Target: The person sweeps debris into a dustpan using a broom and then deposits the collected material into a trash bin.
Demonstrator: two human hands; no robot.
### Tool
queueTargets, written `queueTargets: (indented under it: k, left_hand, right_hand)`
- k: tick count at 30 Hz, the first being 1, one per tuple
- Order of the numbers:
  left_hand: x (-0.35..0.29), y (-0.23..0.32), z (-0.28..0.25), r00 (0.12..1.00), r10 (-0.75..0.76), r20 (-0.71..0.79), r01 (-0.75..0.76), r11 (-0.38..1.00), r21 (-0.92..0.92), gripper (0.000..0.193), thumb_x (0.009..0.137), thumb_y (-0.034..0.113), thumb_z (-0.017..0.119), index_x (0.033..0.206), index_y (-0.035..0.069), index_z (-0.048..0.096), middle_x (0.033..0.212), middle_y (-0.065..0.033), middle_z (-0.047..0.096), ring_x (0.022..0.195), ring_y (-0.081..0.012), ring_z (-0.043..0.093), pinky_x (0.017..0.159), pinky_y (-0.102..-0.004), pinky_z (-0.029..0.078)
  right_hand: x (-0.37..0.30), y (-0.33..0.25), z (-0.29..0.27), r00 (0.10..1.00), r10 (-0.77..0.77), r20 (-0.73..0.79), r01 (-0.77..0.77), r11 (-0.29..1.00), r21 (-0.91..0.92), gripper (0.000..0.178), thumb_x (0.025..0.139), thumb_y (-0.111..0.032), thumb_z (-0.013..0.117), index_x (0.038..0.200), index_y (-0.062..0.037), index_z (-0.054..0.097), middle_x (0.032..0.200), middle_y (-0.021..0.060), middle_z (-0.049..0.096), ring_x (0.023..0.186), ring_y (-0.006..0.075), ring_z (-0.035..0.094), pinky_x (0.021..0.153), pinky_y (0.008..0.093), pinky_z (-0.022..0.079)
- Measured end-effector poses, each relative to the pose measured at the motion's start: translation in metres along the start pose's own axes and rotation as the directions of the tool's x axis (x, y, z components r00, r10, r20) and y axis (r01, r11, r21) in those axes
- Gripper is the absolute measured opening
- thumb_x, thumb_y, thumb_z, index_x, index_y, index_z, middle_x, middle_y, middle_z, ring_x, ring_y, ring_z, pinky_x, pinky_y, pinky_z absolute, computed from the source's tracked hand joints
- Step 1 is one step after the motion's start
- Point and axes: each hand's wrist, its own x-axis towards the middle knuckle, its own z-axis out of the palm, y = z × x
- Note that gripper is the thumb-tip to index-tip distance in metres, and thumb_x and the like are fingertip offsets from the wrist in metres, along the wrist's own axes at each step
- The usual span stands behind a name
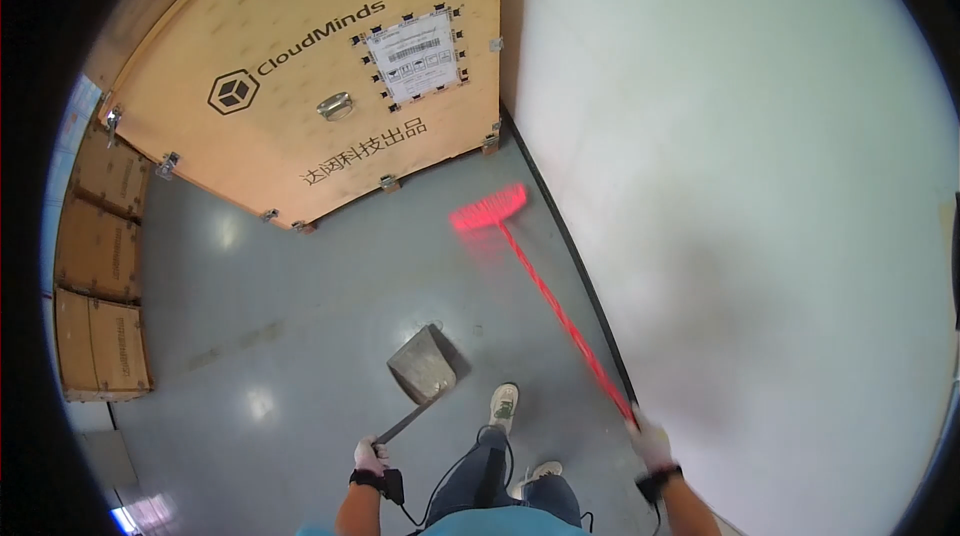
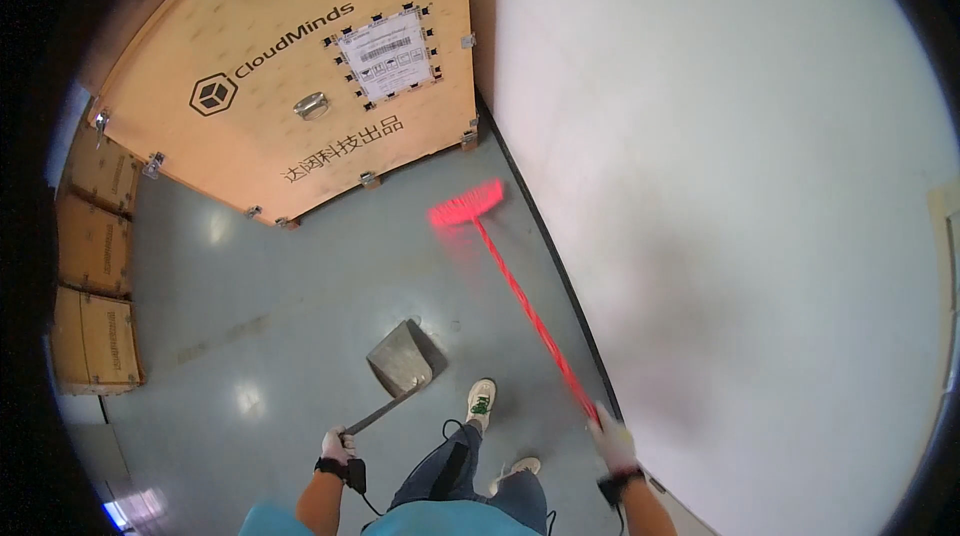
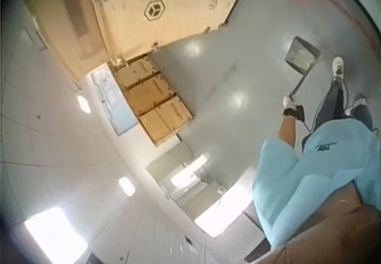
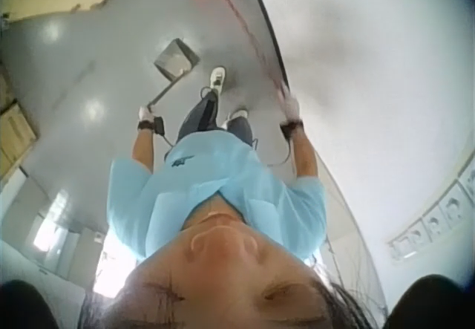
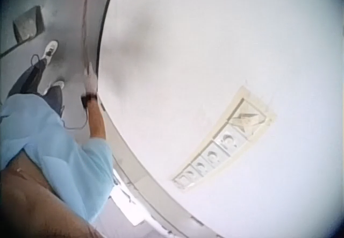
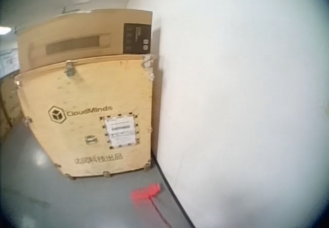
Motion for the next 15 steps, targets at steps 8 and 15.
queueTargets:
  k: [8,15]
  left_hand:
    - [-0.027,-0.018,-0.029,0.985,-0.031,0.168,0.035,0.999,-0.020,0.020,0.078,0.024,0.045,0.065,0.016,0.033,0.048,0.0037,0.031,0.034,-0.0076,0.027,0.030,-0.0213,0.018]
    - [-0.011,-0.037,-0.021,0.992,0.122,-0.019,-0.115,0.970,0.215,0.014,0.078,0.023,0.047,0.070,0.013,0.039,0.051,0.0009,0.038,0.036,-0.0088,0.034,0.030,-0.0216,0.023]
  right_hand:
    - [0.158,-0.100,0.007,0.986,-0.075,-0.151,0.083,0.995,0.051,0.033,0.084,-0.031,0.037,0.107,-0.0098,0.048,0.089,0.0197,0.057,0.084,0.0375,0.054,0.072,0.0468,0.042]
    - [0.013,0.028,0.074,0.998,0.051,-0.037,-0.042,0.976,0.215,0.038,0.084,-0.034,0.038,0.114,-0.0127,0.045,0.092,0.0207,0.057,0.087,0.0376,0.054,0.074,0.0475,0.041]
